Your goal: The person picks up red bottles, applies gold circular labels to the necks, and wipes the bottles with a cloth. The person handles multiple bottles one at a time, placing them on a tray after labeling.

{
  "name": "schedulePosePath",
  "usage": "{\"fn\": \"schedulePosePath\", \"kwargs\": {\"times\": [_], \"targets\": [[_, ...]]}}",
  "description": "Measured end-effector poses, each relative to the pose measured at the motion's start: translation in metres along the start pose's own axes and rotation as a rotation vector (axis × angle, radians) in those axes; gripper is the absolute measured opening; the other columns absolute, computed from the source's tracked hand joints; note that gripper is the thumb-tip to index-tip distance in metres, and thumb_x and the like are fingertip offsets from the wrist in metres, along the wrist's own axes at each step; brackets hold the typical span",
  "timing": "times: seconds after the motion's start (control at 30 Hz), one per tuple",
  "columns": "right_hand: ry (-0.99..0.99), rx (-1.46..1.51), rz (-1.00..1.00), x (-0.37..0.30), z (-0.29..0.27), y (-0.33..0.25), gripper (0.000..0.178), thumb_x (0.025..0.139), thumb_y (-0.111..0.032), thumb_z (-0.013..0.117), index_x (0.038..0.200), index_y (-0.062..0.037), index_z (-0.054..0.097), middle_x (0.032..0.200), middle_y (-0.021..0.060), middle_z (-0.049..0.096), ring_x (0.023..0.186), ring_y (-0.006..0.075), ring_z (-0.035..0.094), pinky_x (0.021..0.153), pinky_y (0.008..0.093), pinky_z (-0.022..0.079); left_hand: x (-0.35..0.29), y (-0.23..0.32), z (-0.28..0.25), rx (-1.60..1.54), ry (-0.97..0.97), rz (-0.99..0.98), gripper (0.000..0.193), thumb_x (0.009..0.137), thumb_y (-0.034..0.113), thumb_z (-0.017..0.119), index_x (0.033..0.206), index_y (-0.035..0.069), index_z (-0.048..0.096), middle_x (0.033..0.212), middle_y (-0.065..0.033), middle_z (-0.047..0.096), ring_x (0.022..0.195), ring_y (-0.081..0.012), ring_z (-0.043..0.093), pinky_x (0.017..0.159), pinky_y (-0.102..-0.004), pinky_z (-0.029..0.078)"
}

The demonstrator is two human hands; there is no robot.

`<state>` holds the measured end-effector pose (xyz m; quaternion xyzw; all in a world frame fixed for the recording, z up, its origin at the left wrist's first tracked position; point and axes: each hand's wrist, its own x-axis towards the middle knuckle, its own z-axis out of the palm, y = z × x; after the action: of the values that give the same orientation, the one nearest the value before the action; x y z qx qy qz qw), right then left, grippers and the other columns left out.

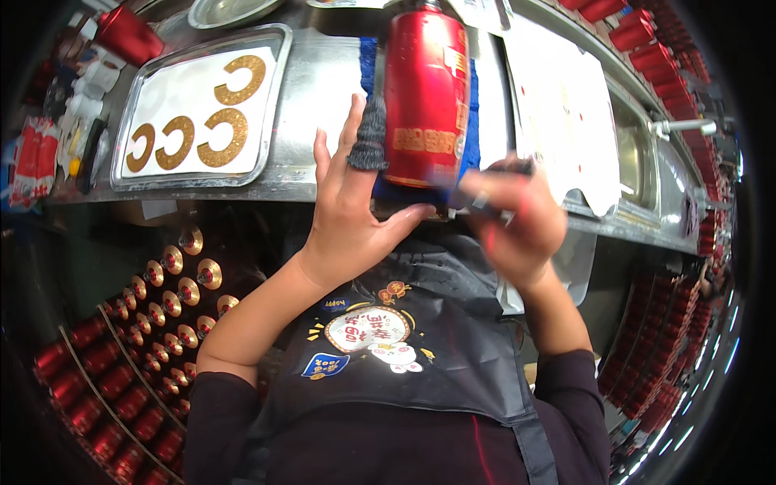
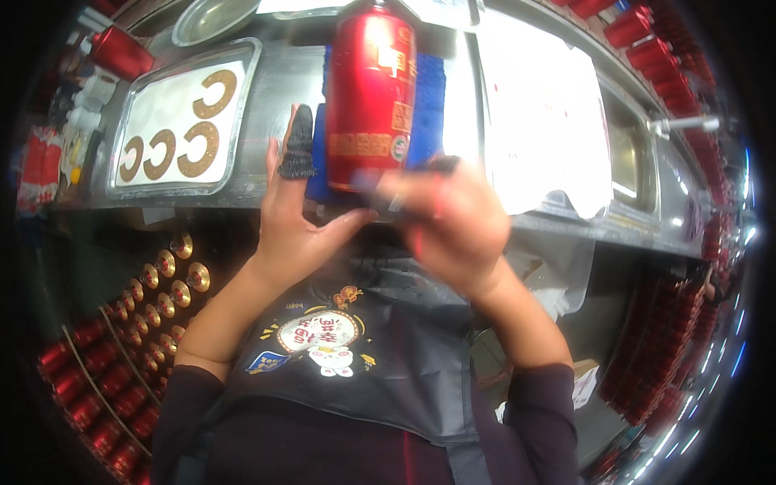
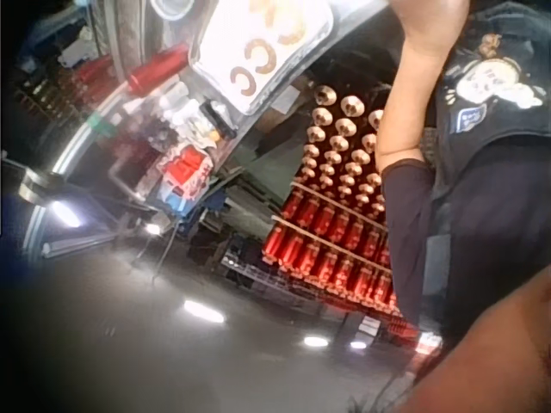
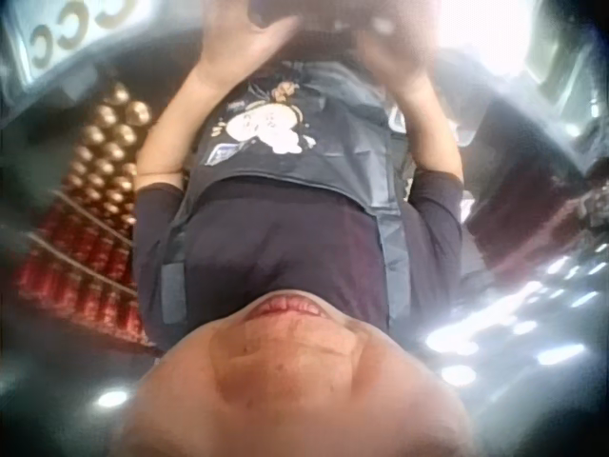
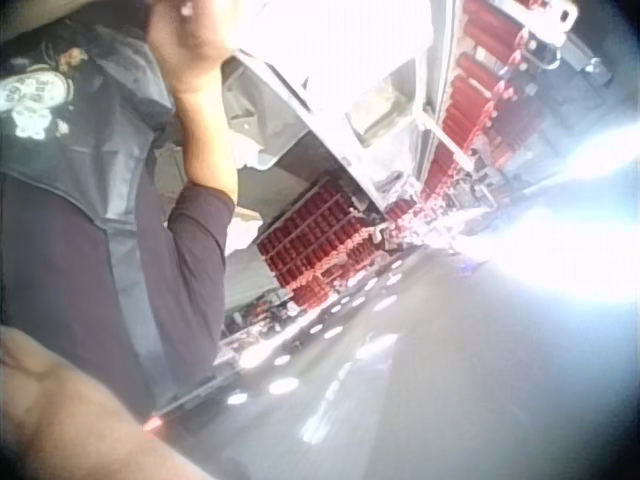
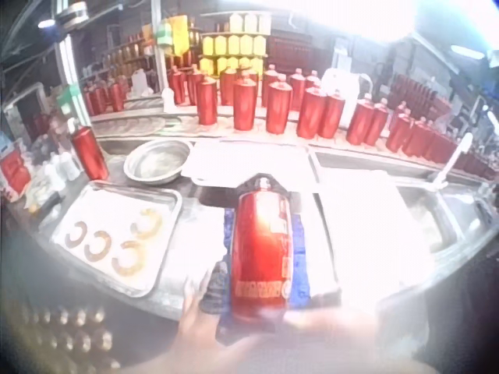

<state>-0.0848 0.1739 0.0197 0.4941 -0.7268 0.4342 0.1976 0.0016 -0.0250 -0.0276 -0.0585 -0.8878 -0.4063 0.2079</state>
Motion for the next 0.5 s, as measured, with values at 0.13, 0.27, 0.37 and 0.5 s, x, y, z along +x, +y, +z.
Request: {"fn": "schedulePosePath", "kwargs": {"times": [0.13,0.27,0.37,0.5], "targets": [[-0.114,0.001,0.094,-0.047,0.0,0.011,0.03,0.07,0.004,0.081,0.097,-0.0074,0.076,0.077,0.0056,0.066,0.068,0.0243,0.061,0.062,0.0338,0.049,0.014,0.004,0.012,0.06,-0.006,0.046,0.106,0.071,0.03,0.09,0.156,0.003,0.033,0.164,-0.0293,0.022,0.151,-0.0436,0.029,0.117,-0.0695,0.009],[-0.149,0.243,0.474,-0.031,0.006,0.039,0.018,0.076,0.0,0.079,0.092,-0.0034,0.072,0.083,0.0108,0.067,0.073,0.0269,0.065,0.068,0.0356,0.053,0.025,0.011,0.014,0.088,-0.003,0.055,0.107,0.068,0.03,0.092,0.154,0.0,0.036,0.159,-0.0311,0.031,0.148,-0.0462,0.032,0.117,-0.0688,0.014],[0.098,0.203,0.353,0.034,0.019,0.094,0.014,0.081,-0.007,0.077,0.089,-0.0012,0.068,0.084,0.0141,0.068,0.074,0.0252,0.066,0.067,0.0333,0.052,0.031,0.017,0.01,0.111,0.077,0.141,0.113,0.066,0.031,0.095,0.153,-0.005,0.033,0.149,-0.0281,0.047,0.139,-0.0448,0.045,0.118,-0.0626,0.022],[0.218,-0.021,0.143,0.072,0.016,0.097,0.015,0.079,-0.003,0.075,0.093,-0.0059,0.071,0.083,0.0103,0.066,0.071,0.0258,0.063,0.064,0.0362,0.049,0.028,0.016,0.002,0.051,-0.013,0.05,0.118,0.067,0.027,0.096,0.156,-0.008,0.026,0.151,-0.0276,0.047,0.139,-0.0389,0.049,0.115,-0.0468,0.038]]}}
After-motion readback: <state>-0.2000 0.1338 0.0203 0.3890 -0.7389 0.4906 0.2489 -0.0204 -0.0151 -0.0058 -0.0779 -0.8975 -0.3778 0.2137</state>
